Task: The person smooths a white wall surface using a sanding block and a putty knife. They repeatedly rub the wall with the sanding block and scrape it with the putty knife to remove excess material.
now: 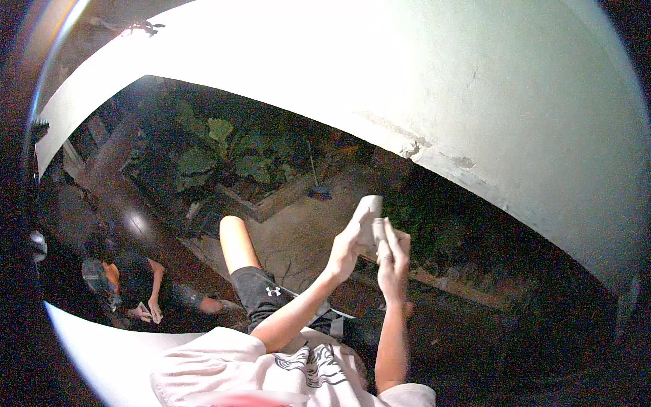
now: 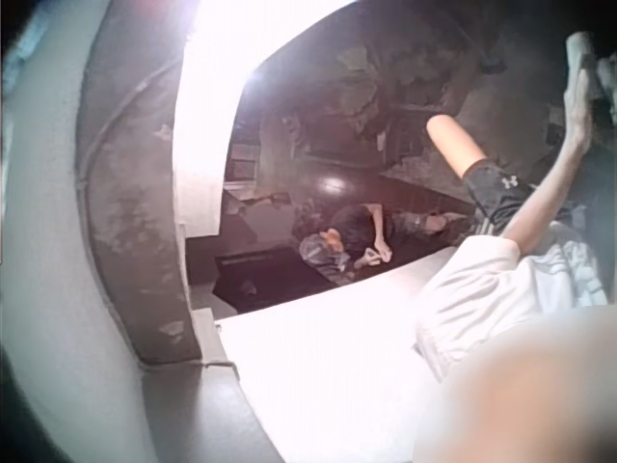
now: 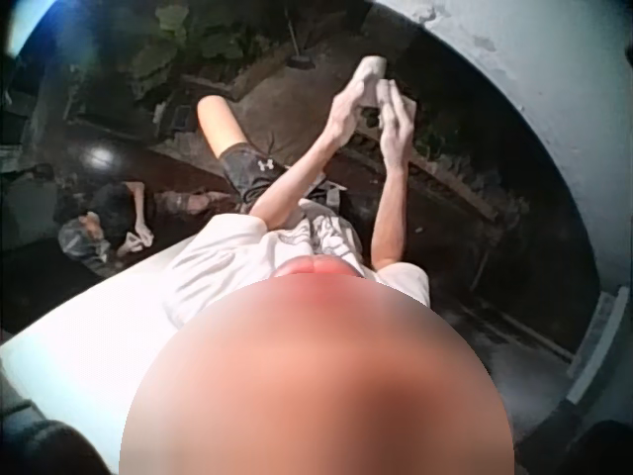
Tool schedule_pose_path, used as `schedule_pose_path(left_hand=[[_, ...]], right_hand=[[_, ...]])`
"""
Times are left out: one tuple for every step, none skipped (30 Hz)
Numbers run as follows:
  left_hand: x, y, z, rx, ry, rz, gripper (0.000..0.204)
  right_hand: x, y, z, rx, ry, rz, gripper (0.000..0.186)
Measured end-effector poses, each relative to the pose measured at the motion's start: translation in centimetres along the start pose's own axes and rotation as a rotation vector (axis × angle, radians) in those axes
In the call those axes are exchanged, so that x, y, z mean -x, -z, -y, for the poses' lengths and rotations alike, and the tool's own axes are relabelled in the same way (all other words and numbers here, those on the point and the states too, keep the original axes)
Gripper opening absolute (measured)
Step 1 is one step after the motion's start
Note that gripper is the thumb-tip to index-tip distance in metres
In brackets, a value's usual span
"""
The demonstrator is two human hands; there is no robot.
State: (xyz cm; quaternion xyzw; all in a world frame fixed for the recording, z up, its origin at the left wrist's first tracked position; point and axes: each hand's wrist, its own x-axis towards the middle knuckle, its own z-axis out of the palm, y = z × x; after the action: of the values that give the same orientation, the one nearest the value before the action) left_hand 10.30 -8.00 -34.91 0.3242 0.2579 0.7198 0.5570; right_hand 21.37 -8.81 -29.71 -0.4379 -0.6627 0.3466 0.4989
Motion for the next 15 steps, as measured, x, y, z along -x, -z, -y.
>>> schedule_pose_path(left_hand=[[0.4, -0.4, 0.3, -0.003, -0.001, -0.004, 0.058], [0.5, -0.7, 0.5, -0.008, -0.003, -0.009, 0.058], [0.7, -0.6, 0.5, -0.093, -0.031, -0.068, 0.052], [0.7, -0.4, 0.3, 0.009, 0.135, -0.161, 0.047], [0.7, -0.1, 0.1, 0.088, 0.143, -0.158, 0.046], [0.6, 0.3, -0.3, 0.163, 0.165, -0.164, 0.045], [0.2, 0.6, -0.8, 0.222, 0.148, -0.137, 0.045], [0.1, 0.9, -1.3, 0.304, 0.194, -0.194, 0.045], [-0.1, 1.1, -1.8, 0.392, 0.188, -0.164, 0.045], [-0.2, 1.2, -2.4, 0.477, 0.201, -0.139, 0.045], [-0.5, 1.1, -2.9, 0.482, 0.198, -0.169, 0.045], [-0.5, 1.1, -3.4, 0.539, 0.208, -0.181, 0.045], [-0.6, 0.9, -3.8, 0.573, 0.196, -0.181, 0.046], [-0.6, 0.7, -4.1, 0.612, 0.176, -0.181, 0.048], [-0.5, 0.5, -4.4, 0.637, 0.174, -0.148, 0.048]], right_hand=[[0.0, -0.1, -0.2, 0.208, 0.266, 0.041, 0.034], [0.3, -0.2, -0.4, 0.329, 0.348, 0.053, 0.035], [0.5, -0.3, -0.7, 0.322, 0.389, 0.085, 0.036], [0.9, -0.4, -0.9, 0.319, 0.365, 0.120, 0.036], [1.1, -0.4, -1.1, 0.294, 0.341, 0.174, 0.041], [1.4, -0.4, -1.4, 0.210, 0.321, 0.202, 0.041], [1.6, -0.4, -1.6, 0.139, 0.271, 0.215, 0.037], [1.8, -0.3, -1.9, 0.026, 0.250, 0.222, 0.032], [1.8, -0.3, -2.2, -0.035, 0.107, 0.141, 0.028], [1.8, -0.2, -2.5, -0.106, -0.039, 0.086, 0.026], [1.7, -0.2, -2.8, -0.030, -0.138, 0.018, 0.022], [1.5, -0.2, -3.1, 0.012, -0.194, 0.078, 0.031], [1.4, -0.4, -3.4, -0.032, -0.086, 0.139, 0.041], [1.2, -0.5, -3.7, -0.067, 0.028, 0.212, 0.051], [1.1, -1.0, -4.0, -0.046, 0.011, 0.303, 0.061]])
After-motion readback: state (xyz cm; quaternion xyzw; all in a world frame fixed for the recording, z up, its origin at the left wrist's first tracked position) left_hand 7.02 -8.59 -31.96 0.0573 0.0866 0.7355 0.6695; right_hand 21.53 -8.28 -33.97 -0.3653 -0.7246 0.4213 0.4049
